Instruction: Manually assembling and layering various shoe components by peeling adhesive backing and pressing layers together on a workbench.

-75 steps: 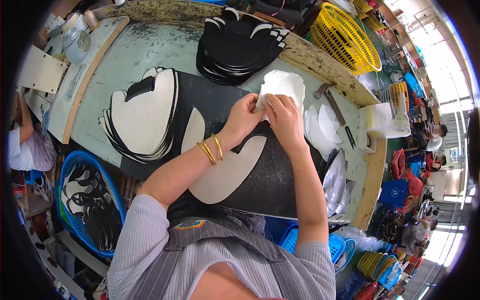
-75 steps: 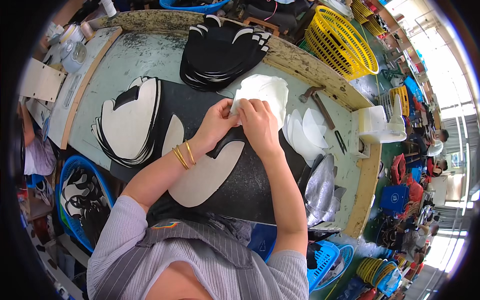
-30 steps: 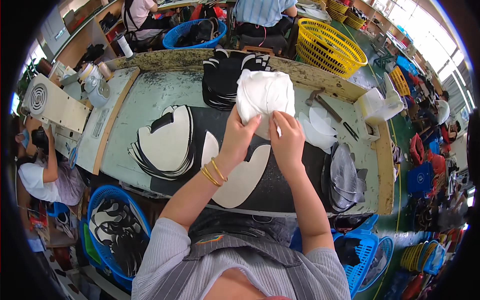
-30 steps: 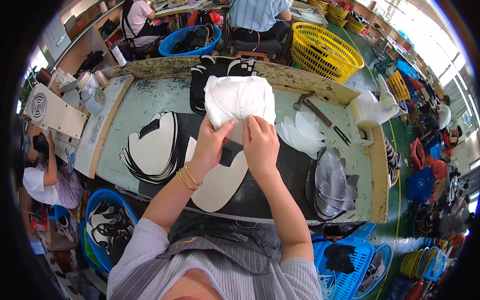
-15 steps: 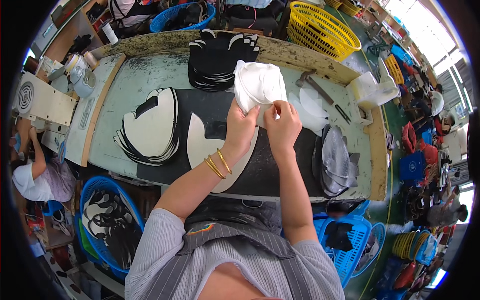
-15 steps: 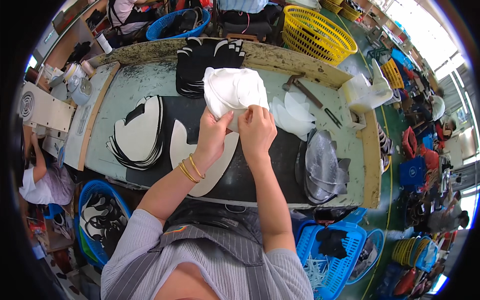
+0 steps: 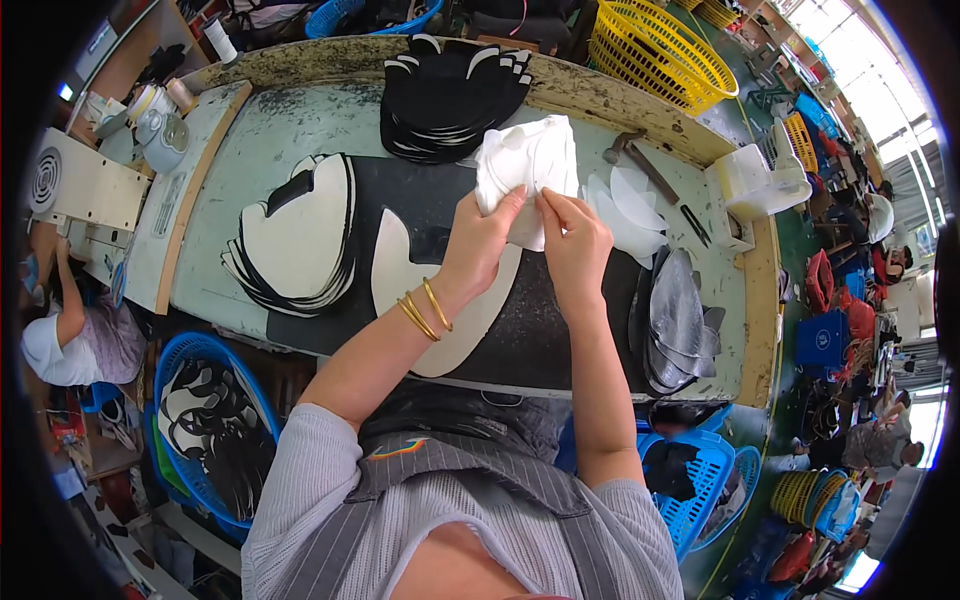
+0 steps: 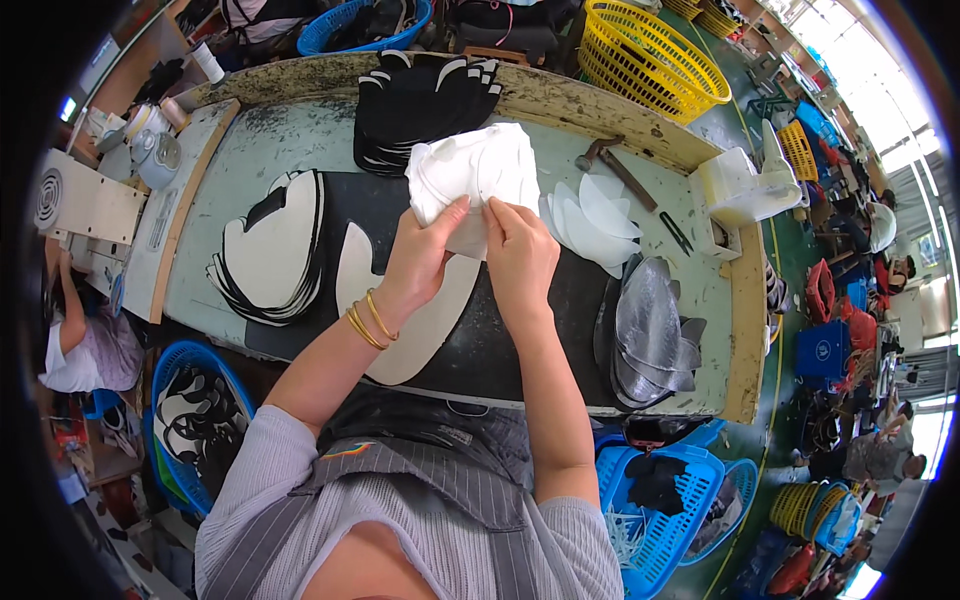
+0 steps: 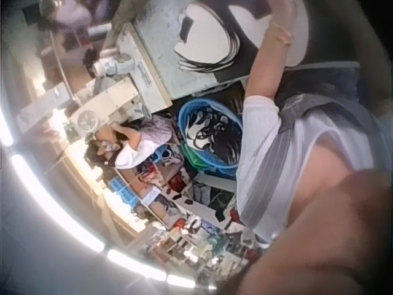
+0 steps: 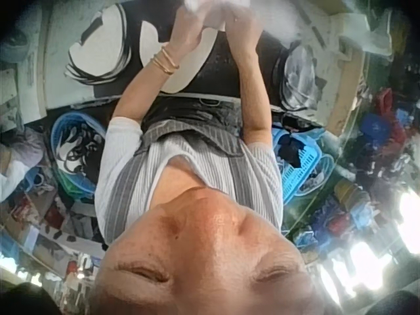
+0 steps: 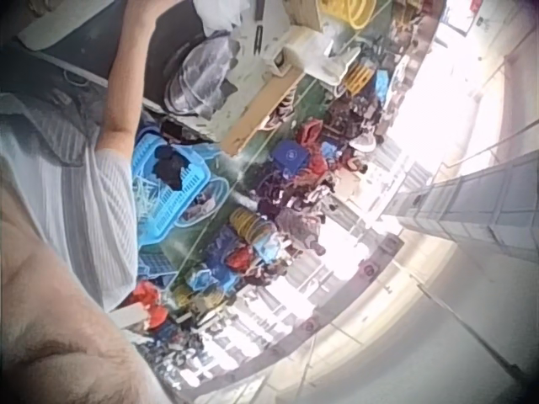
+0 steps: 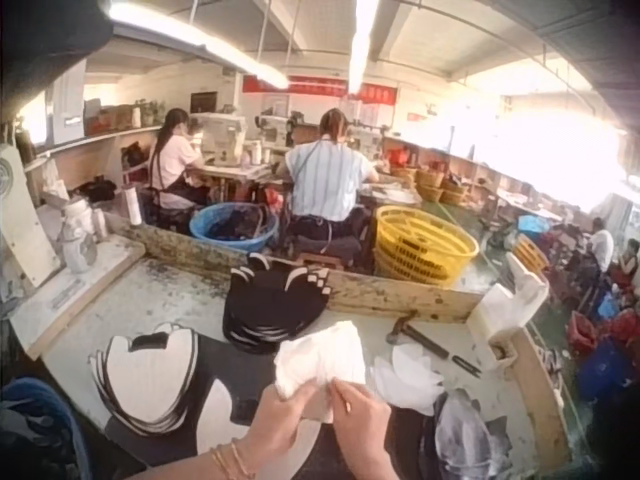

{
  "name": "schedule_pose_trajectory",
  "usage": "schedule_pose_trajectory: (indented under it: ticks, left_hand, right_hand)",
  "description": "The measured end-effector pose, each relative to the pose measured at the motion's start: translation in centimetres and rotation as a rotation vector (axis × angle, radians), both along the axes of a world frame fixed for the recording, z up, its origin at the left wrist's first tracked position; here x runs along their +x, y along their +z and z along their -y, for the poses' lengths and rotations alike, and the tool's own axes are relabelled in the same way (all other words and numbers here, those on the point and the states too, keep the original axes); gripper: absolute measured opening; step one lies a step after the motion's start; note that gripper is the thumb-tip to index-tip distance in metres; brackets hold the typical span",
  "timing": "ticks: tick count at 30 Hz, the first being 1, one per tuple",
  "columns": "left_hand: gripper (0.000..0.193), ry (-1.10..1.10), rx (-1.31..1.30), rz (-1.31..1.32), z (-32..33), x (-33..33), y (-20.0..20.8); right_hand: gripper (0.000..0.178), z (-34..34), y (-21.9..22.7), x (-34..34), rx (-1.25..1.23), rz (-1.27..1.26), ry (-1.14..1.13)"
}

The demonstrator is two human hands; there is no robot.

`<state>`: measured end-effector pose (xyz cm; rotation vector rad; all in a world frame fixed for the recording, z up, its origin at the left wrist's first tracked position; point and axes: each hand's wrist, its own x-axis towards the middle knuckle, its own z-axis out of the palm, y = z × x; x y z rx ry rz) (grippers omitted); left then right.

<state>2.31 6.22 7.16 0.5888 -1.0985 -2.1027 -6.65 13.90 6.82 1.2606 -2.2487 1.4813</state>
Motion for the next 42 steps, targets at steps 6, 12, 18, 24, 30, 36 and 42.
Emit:
schedule_pose_trajectory:
  ticks: [6, 12, 18, 24, 30, 36, 42]
  left_hand:
    - [0.028, -0.026, -0.027, 0.004, 0.0, 0.8, -0.1]
    - [0.029, 0.034, -0.1, 0.057, -0.9, 0.2, -0.2]
    - [0.029, 0.036, 0.053, -0.043, -0.6, 0.0, -0.4]
    - [0.032, 0.035, -0.03, -0.028, -1.0, -0.4, -0.6]
    - [0.036, 0.092, -0.007, -0.05, -0.3, -0.8, -1.0]
    - [0.035, -0.007, 0.163, -0.044, 1.1, -1.9, -1.4]
    - [0.04, -0.146, -0.052, 0.188, 9.2, -4.3, -6.3]
  right_hand:
    - [0.008, 0.3, 0.4, 0.9, 0.147, -0.297, -0.073]
    - [0.007, 0.1, -0.5, 0.3, -0.046, 0.046, -0.096]
    - [0.014, -0.1, 0.1, -0.1, -0.04, 0.298, -0.142]
    - [0.018, 0.2, -0.6, -0.5, -0.004, 0.202, -0.137]
    - [0.016, 0.8, -2.1, -5.3, 0.062, -0.078, -0.351]
    - [0.015, -2.3, -4.6, -14.4, -0.044, -0.058, -0.469]
    - [0.018, -9.1, -0.1, -17.7, -0.253, 0.233, -0.529]
